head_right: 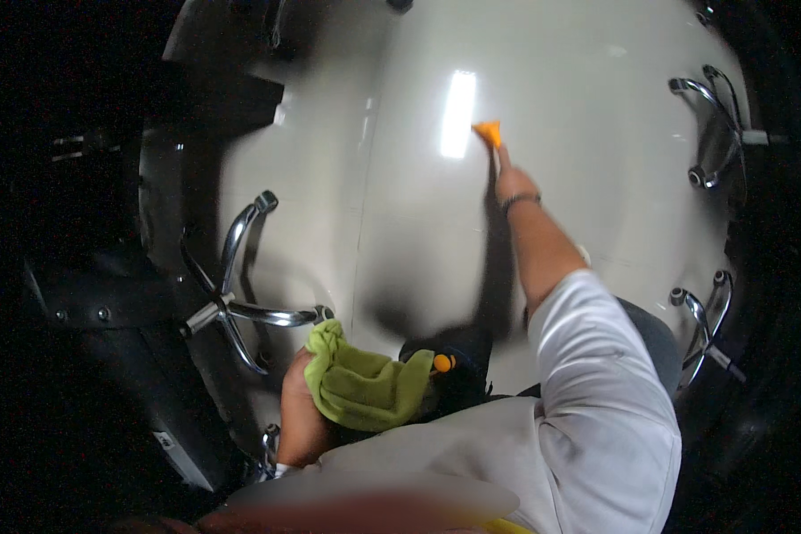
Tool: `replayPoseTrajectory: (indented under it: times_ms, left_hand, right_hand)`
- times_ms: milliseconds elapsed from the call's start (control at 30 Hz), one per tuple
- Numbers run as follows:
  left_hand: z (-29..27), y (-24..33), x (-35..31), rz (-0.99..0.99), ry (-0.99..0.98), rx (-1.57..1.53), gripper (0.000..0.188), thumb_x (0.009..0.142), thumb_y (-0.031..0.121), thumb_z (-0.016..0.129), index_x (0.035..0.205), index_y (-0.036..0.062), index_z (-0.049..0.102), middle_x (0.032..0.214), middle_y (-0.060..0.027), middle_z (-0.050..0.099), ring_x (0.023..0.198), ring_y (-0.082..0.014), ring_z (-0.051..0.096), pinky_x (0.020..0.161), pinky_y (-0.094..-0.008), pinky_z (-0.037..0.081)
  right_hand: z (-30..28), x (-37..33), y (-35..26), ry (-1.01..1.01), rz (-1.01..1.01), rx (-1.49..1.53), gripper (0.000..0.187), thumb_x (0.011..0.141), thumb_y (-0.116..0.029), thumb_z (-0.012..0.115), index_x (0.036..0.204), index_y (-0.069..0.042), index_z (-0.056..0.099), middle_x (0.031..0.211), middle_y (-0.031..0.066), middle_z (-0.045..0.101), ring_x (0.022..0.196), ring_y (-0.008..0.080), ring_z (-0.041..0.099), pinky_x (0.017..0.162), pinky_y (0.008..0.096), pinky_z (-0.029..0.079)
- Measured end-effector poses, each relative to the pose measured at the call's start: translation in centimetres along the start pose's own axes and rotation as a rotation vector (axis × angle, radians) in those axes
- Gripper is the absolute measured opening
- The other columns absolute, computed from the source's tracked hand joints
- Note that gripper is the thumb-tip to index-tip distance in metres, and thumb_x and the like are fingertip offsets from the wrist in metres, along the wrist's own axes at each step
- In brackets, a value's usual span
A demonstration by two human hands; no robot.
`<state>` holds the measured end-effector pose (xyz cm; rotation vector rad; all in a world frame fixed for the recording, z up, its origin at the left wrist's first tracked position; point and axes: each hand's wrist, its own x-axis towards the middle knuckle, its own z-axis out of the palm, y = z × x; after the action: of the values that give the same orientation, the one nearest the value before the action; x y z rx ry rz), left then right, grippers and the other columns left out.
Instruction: The person wipes a computer monitor, keyboard, mouse, and mousepad with a yellow cloth, then uses a small orange scraper on the floor. A coworker sweeps nearby. The person briefly handles a smartphone and a gold-colored device at the end.
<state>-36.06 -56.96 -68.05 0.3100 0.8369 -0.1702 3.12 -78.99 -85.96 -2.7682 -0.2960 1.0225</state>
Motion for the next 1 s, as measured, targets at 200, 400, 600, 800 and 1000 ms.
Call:
replayPoseTrajectory:
  times_ms: [200, 400, 600, 800, 1000]
  left_hand:
    - [0.2, -1.4, -1.8, 0.083, 0.117, 0.096, 0.061, 0.069, 0.011, 0.058, 0.125, -0.0016, 0.035, 0.117, -0.0124, 0.047, 0.107, -0.0231, 0.046, 0.092, -0.0344, 0.036]
    - [4.0, -1.1, -2.3, 0.074, 0.227, 0.009, 0.062, 0.069, 0.008, 0.058, 0.126, -0.0012, 0.035, 0.118, -0.0115, 0.045, 0.108, -0.0222, 0.045, 0.094, -0.0328, 0.034]
    - [3.6, -0.9, -2.4, 0.130, 0.165, 0.107, 0.066, 0.066, 0.012, 0.061, 0.126, -0.0016, 0.034, 0.119, -0.0116, 0.045, 0.109, -0.0220, 0.044, 0.094, -0.0327, 0.033]
    - [4.4, -0.4, -3.3, 0.084, 0.137, 0.012, 0.068, 0.065, 0.013, 0.062, 0.125, -0.0015, 0.035, 0.118, -0.0115, 0.045, 0.109, -0.0223, 0.044, 0.095, -0.0326, 0.033]
    - [6.6, 0.2, -4.3, 0.077, 0.203, -0.030, 0.067, 0.063, 0.014, 0.065, 0.123, -0.0013, 0.038, 0.116, -0.0116, 0.047, 0.107, -0.0222, 0.045, 0.094, -0.0321, 0.034]
  right_hand:
    - [-0.9, -0.5, -2.8, -0.114, -0.003, -0.160, 0.061, 0.083, -0.007, 0.030, 0.137, -0.020, 0.005, 0.099, 0.0228, 0.057, 0.090, 0.0332, 0.058, 0.077, 0.0434, 0.045]
    - [1.3, -5.5, -2.0, -0.232, -0.023, -0.224, 0.064, 0.084, -0.011, 0.030, 0.137, -0.020, -0.004, 0.105, 0.0227, 0.055, 0.094, 0.0321, 0.056, 0.082, 0.0441, 0.043]
    - [-1.7, 2.7, -7.8, -0.104, -0.071, -0.071, 0.058, 0.085, -0.011, 0.027, 0.137, -0.016, 0.001, 0.109, 0.0237, 0.053, 0.098, 0.0338, 0.054, 0.081, 0.0442, 0.044]
    - [3.7, -10.5, -4.2, -0.514, -0.087, -0.321, 0.063, 0.084, -0.011, 0.031, 0.137, -0.021, -0.001, 0.107, 0.0228, 0.053, 0.096, 0.0319, 0.056, 0.081, 0.0431, 0.044]
    - [2.1, -2.0, -13.7, -0.246, -0.276, -0.320, 0.054, 0.088, -0.015, 0.023, 0.137, -0.020, 0.002, 0.109, 0.0171, 0.054, 0.098, 0.0308, 0.055, 0.083, 0.0435, 0.042]
